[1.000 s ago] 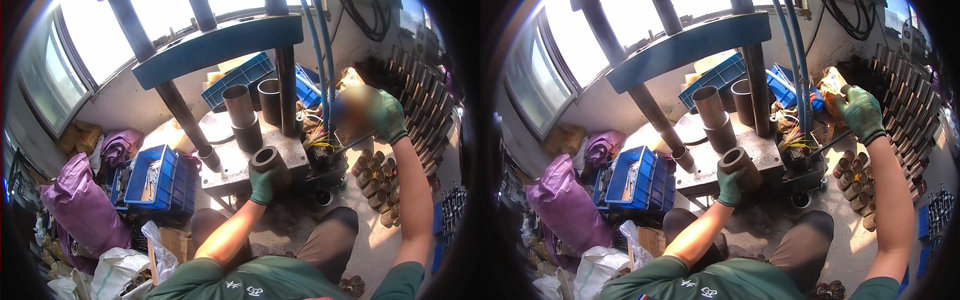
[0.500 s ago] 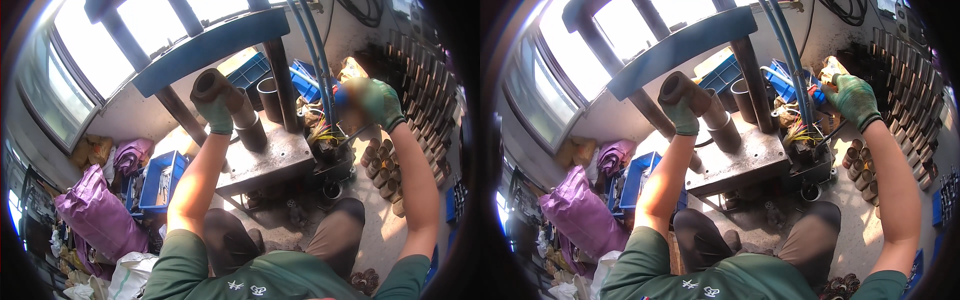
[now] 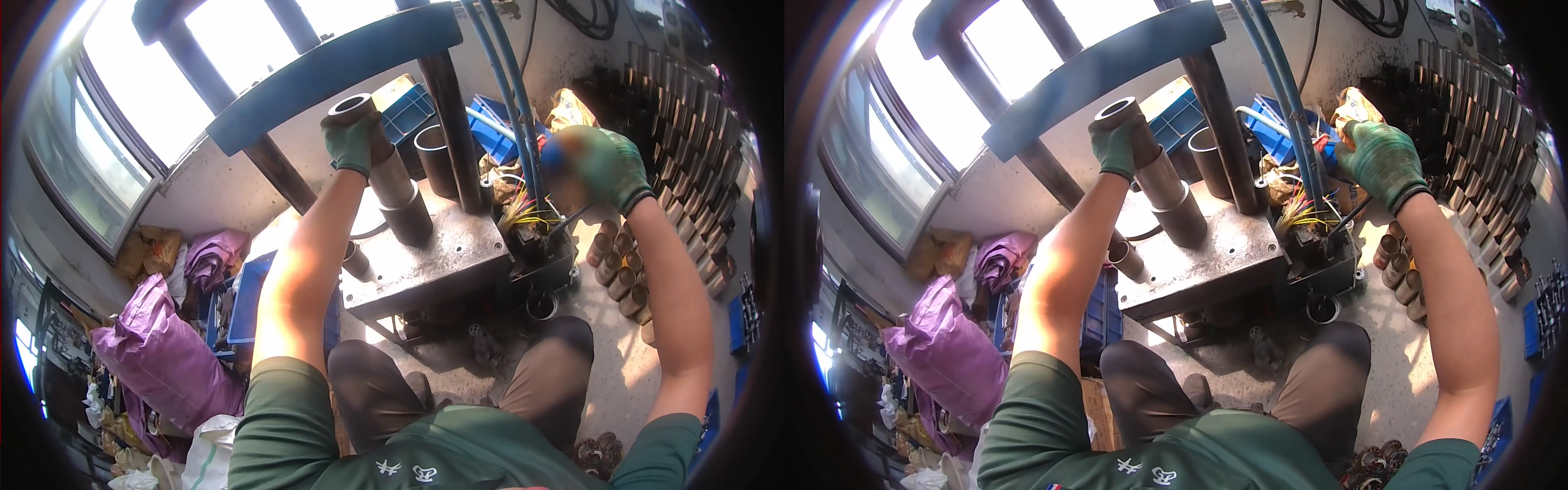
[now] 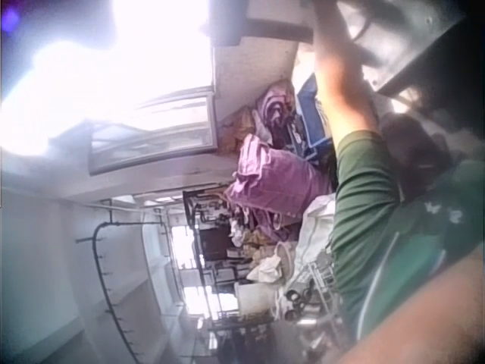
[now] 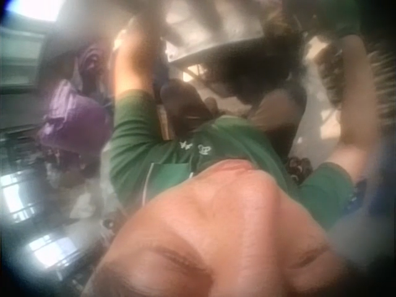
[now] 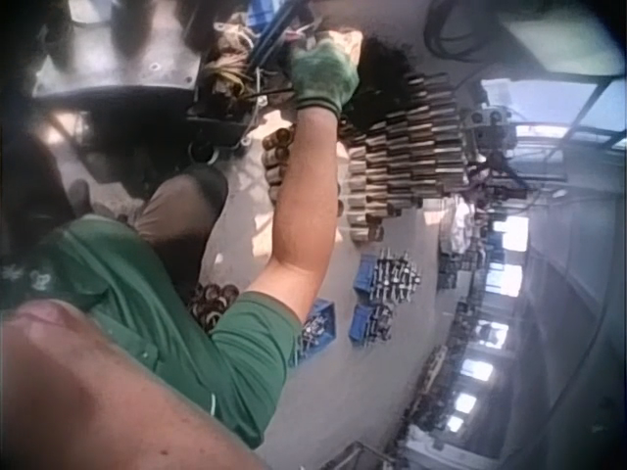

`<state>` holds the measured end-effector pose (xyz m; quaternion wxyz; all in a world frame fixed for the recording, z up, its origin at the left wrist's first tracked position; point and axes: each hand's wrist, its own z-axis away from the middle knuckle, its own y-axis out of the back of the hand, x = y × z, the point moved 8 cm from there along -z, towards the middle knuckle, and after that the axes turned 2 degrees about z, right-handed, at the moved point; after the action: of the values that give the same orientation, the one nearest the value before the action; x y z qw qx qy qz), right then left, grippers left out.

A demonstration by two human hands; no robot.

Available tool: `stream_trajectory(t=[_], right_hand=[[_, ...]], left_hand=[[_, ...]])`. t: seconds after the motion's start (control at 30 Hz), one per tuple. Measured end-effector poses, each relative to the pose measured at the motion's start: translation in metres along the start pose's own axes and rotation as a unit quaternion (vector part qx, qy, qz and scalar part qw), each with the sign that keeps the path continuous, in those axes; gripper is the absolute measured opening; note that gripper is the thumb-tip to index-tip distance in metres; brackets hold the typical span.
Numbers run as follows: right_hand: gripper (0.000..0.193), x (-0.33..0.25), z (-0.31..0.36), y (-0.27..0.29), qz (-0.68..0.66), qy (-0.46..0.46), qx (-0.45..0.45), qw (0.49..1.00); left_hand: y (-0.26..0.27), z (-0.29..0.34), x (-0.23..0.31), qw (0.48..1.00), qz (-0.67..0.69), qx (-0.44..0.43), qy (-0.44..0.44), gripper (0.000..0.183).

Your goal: The person places motor housings and coiled stators onto a press, aligning the components by hand before operating a lever to press them together.

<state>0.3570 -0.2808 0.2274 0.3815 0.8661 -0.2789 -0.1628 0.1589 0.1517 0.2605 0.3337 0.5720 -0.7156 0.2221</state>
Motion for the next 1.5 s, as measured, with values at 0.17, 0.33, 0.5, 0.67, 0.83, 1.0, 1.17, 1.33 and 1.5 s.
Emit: stream_trajectory(t=[0.17,0.33,0.5,0.67,0.83,1.0,1.17,1.33,1.5], right_hand=[[0.031,-0.002,0.005,0.001,0.004,0.0,-0.006,1.0],[0.033,-0.012,0.017,0.016,0.018,-0.045,-0.038,0.998],[0.033,-0.021,0.047,0.036,0.0,-0.063,-0.069,0.996],[0.038,-0.019,0.1,0.038,-0.047,-0.064,-0.117,0.99],[0.061,-0.002,0.135,0.034,-0.134,-0.048,-0.125,0.982],[0.05,-0.011,0.126,0.031,-0.087,-0.056,-0.23,0.968],[0.044,-0.033,0.149,0.02,-0.089,0.033,-0.357,0.929],[0.045,-0.05,0.163,0.015,-0.049,0.101,-0.32,0.941],[0.033,-0.049,0.197,0.005,-0.017,0.092,-0.363,0.927]], left_hand=[[-0.004,-0.001,-0.015,0.998,0.002,0.002,0.058,0.059],[-0.011,0.016,-0.048,0.995,0.058,-0.006,0.082,0.075],[-0.002,0.044,-0.057,0.992,0.047,-0.08,0.084,0.074],[0.044,0.057,-0.107,0.995,0.032,-0.048,0.08,0.083],[0.141,0.178,-0.148,0.941,-0.309,0.093,0.101,0.095],[0.169,0.204,-0.244,0.859,-0.352,-0.084,0.363,0.087],[0.133,0.209,-0.225,0.947,-0.03,-0.016,0.319,0.056],[0.103,0.139,-0.085,0.978,0.206,-0.007,0.014,0.066],[0.052,0.043,-0.005,0.969,0.232,-0.042,-0.077,0.055]])
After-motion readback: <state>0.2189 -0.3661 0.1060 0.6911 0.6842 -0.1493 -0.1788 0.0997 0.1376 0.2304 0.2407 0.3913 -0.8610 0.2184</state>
